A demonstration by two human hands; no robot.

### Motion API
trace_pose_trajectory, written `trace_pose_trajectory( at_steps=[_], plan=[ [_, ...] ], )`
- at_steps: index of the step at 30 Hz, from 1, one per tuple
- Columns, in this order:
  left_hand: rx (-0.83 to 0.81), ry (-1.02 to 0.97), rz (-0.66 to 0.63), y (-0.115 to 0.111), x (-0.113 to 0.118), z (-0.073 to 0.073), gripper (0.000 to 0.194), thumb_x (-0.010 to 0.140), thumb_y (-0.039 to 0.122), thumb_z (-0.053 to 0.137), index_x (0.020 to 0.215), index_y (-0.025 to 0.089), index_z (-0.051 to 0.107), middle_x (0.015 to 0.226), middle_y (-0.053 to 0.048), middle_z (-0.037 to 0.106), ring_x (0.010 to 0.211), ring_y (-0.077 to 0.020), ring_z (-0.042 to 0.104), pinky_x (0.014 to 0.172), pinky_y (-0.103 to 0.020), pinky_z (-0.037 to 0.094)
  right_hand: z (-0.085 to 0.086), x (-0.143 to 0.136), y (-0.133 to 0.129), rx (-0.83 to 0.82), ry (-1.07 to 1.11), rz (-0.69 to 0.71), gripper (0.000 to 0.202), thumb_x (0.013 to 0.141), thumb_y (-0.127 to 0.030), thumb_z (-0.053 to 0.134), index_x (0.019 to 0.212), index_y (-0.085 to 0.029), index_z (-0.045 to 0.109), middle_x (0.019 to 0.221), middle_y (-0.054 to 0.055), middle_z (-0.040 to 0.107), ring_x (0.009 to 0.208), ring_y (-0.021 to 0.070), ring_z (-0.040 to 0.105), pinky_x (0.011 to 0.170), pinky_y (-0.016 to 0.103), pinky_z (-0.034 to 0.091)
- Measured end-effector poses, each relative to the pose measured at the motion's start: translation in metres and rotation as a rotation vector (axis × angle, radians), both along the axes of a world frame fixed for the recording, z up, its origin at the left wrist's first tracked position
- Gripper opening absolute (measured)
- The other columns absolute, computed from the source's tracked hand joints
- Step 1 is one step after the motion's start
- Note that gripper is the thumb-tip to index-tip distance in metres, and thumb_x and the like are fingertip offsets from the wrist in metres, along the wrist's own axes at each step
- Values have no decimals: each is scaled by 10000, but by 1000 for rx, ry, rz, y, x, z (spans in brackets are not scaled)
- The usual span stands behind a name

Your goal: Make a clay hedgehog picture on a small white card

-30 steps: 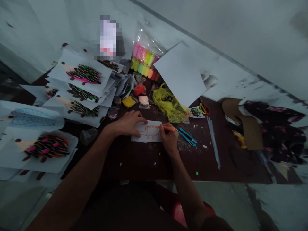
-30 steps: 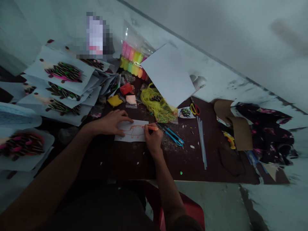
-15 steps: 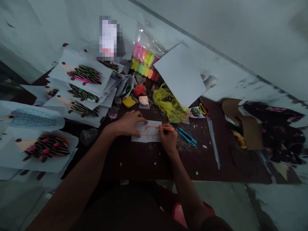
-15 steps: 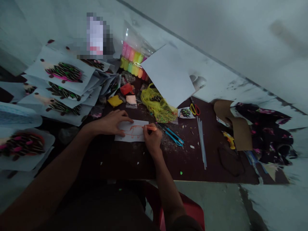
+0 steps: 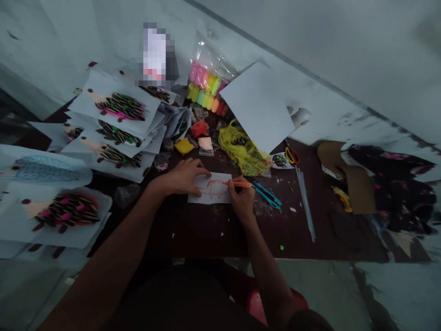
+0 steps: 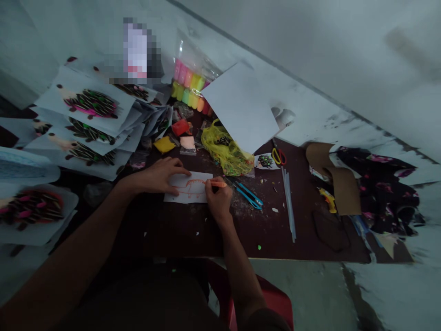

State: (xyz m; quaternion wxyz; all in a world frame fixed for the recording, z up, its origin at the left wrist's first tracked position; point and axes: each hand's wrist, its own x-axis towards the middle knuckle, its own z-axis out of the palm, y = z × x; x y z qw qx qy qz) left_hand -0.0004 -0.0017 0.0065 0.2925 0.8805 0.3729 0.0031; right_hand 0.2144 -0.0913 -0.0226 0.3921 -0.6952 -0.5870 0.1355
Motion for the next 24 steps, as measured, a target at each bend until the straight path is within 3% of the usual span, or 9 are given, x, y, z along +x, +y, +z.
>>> trace_pose_trajectory(
  at_steps=[4, 14, 24],
  plan=[
    [7, 3, -4, 0, 0, -1, 633, 693, 398, 755, 1310, 311, 643, 1256, -62, 570, 1149, -299, 503, 1006, -394, 385, 0, 4, -2, 28, -27, -60, 281, 865, -431, 550, 677, -225, 588, 595, -7, 617, 545, 153, 565, 574, 267, 417],
    [-4, 5, -1, 0, 0, 0, 645, 693, 402, 748, 1319, 295, 642, 1258, -67, 561, 1159, -303, 499, 1016, -406, 383, -1, 1, -2, -7, -19, 15, 295, 885, -446, 541, 721, -221, 637, 676, 24, 687, 613, 175, 625, 620, 286, 443],
    [-16, -22, 12, 0, 0, 0, 636, 676, 375, 763, 1297, 287, 656, 1256, -73, 563, 1166, -311, 497, 1010, -396, 374, -1, 0, -3, -12, -46, -4, 289, 869, -444, 540, 699, -222, 609, 637, 18, 659, 586, 181, 606, 600, 285, 413]
  ],
)
